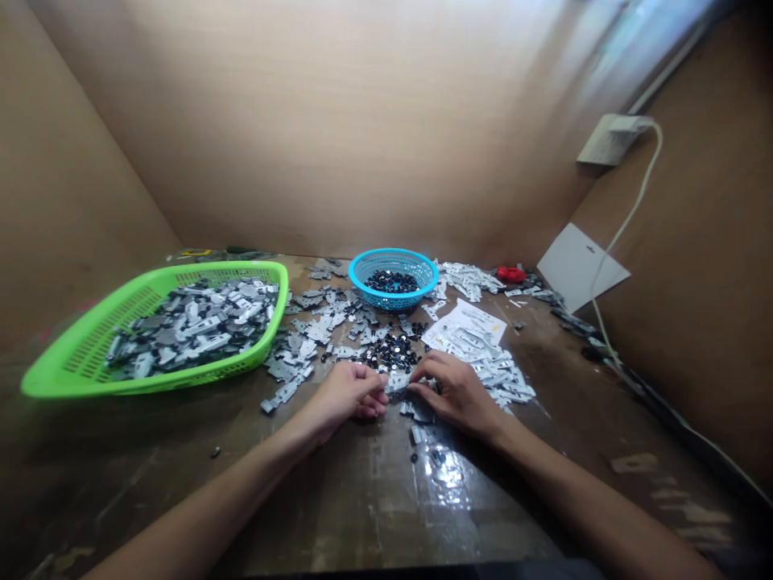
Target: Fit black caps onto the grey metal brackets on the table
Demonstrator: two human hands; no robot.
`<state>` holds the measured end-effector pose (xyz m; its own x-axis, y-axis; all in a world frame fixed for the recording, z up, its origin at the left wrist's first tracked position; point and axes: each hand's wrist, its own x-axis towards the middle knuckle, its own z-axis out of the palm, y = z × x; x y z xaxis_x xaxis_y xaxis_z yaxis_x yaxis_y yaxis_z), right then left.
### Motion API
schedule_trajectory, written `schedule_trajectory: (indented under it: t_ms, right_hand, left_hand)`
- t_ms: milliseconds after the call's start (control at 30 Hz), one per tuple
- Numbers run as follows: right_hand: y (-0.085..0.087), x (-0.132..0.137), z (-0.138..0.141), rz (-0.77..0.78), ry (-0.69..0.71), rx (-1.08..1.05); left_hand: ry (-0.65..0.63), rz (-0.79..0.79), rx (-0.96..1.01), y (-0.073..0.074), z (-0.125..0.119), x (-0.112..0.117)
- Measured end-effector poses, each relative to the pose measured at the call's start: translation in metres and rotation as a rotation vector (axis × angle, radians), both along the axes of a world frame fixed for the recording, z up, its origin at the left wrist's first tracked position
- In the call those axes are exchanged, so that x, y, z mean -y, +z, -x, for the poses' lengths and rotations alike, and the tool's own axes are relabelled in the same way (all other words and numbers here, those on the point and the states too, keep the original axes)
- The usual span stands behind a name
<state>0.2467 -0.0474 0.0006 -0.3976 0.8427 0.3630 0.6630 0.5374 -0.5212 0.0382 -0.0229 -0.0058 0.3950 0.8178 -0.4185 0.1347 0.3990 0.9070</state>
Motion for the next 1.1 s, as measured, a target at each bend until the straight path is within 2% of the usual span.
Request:
schedule_trajectory:
  t_ms: [133, 267, 367, 567, 833, 967, 1100]
  right_hand:
    - [0.003, -0.003, -0.003, -0.004, -0.022, -0.053]
    - [0.004, -0.015, -0.017, -0.054, -0.178, -0.077]
    - [-0.001, -0.027, -0.03, -0.059, -0.256, -0.037]
    - [-0.015, -0.04, -0.036, -0.044, -0.228, 0.088]
    - [-0.018, -0.048, -0.032, -0.093, -0.15, 0.257]
    - [-0.017, -0.047, -0.034, -0.076, -0.183, 0.161]
    - [-0.008, -0.041, -0.031, 0.056, -0.165, -0.118]
  left_hand:
    - [0.004, 0.0, 0.003, 0.001, 0.001, -0.001]
    - [0.001, 0.011, 0.016, 0.003, 0.003, -0.001]
    - [-0.01, 0.028, 0.019, 0.004, 0.003, -0.001]
    - [-0.037, 0.052, 0.002, 0.008, 0.002, 0.0]
    - [-0.053, 0.052, -0.019, 0.008, 0.0, 0.0]
    - [-0.054, 0.049, -0.014, 0.006, 0.001, 0.0]
    - [-0.07, 0.055, -0.013, 0.005, 0.001, 0.0]
